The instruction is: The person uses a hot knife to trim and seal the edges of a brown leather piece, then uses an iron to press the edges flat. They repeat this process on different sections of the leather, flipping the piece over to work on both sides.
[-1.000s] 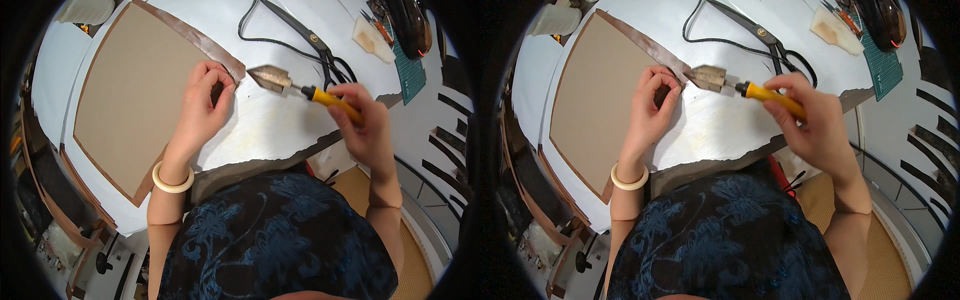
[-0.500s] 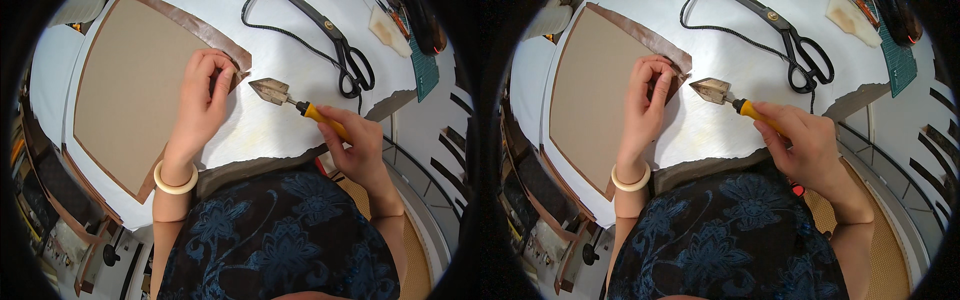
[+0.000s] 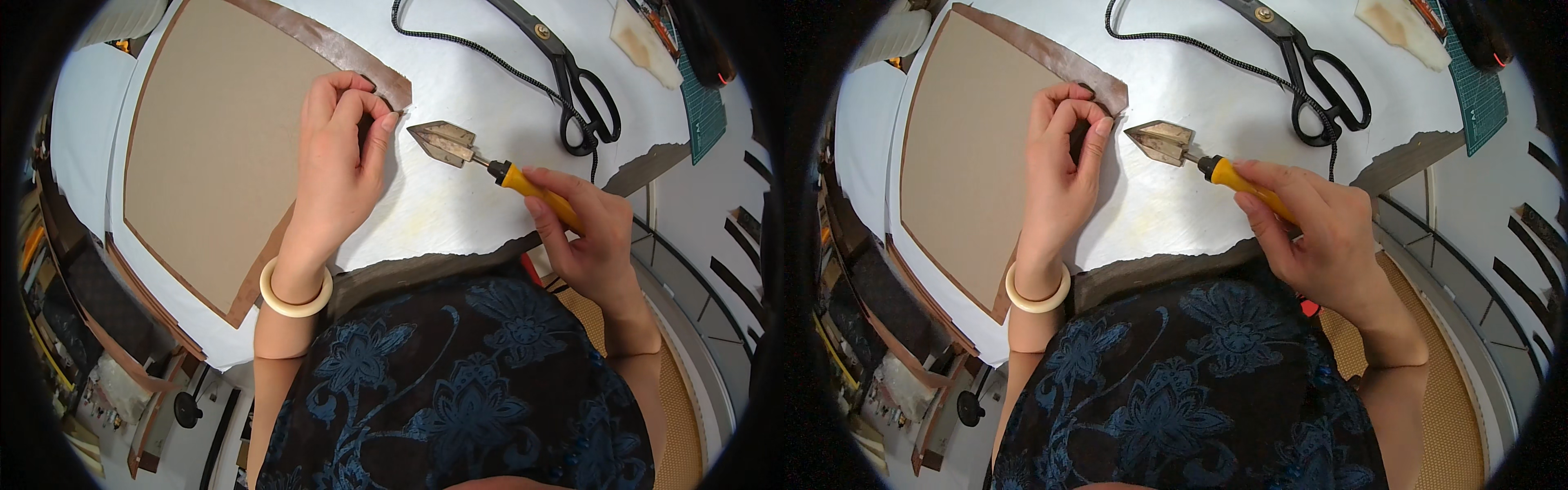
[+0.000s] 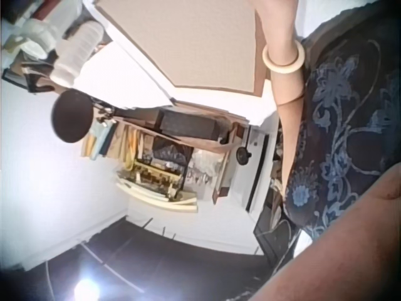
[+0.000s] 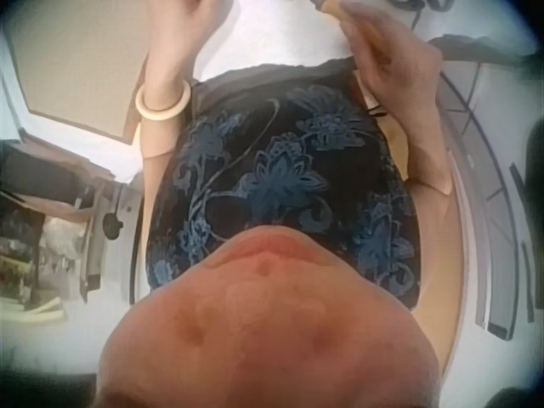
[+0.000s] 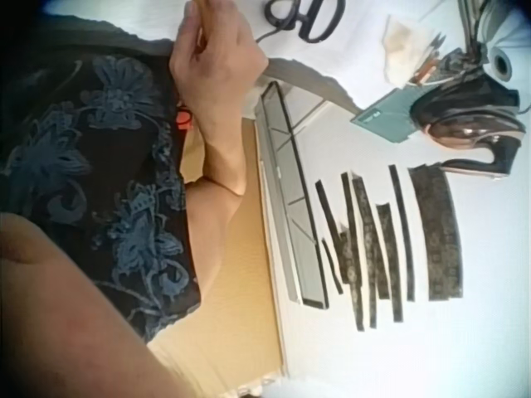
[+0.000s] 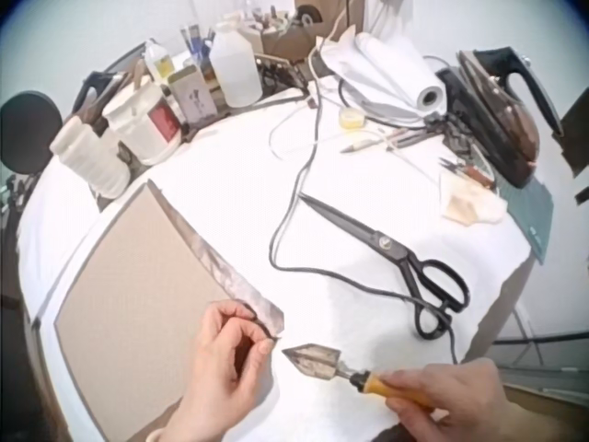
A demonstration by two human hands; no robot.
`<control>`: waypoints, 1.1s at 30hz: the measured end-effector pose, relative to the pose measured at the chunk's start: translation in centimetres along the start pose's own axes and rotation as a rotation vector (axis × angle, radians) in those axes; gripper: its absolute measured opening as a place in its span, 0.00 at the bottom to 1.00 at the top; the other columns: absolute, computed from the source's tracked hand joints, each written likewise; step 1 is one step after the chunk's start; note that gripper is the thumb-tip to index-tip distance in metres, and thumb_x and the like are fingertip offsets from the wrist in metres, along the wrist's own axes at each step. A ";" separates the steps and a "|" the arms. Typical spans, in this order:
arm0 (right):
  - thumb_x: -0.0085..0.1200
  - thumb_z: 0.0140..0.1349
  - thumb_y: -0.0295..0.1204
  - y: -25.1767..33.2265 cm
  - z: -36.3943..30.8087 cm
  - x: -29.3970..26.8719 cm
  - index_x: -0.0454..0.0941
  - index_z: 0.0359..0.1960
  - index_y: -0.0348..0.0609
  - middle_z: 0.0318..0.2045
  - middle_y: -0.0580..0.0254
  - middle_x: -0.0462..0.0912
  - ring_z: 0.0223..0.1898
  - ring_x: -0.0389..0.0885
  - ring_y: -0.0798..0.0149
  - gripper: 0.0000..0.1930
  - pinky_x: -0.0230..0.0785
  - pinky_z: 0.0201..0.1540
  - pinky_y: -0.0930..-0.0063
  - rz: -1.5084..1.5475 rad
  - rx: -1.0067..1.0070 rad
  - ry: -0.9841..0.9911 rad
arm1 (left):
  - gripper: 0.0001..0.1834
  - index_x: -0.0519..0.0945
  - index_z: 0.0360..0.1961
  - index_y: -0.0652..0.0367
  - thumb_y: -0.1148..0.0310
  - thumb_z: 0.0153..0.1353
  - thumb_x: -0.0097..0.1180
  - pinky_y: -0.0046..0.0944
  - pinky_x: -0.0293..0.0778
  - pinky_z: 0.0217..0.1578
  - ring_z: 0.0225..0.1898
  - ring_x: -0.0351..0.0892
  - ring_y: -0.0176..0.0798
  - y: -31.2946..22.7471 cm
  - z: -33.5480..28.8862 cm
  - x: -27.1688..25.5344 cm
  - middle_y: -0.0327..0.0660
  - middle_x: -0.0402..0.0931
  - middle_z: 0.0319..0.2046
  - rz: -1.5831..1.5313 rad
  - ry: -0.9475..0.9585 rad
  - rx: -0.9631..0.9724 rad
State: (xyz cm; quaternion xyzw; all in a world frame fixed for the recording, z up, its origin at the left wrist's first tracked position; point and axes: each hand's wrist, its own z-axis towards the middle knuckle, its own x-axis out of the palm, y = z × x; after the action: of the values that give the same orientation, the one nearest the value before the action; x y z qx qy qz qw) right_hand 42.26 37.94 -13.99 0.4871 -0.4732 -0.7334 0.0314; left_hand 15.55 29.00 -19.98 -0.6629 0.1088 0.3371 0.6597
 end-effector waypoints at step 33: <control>0.66 0.67 0.19 0.9 -0.2 0.0 0.85 0.53 0.32 0.43 0.46 0.92 0.39 0.94 0.58 0.14 0.85 0.42 0.74 0.024 0.070 0.033 | 0.03 0.83 0.41 0.69 0.78 0.71 0.63 0.32 0.79 0.51 0.45 0.79 0.33 -0.5 -0.1 -0.7 0.43 0.73 0.54 -0.141 0.058 -0.097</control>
State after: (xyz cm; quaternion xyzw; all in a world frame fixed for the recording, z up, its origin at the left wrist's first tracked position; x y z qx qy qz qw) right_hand 42.04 37.30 -13.29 0.4941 -0.5036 -0.7080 0.0310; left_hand 15.37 28.78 -19.16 -0.7097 0.0644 0.2753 0.6453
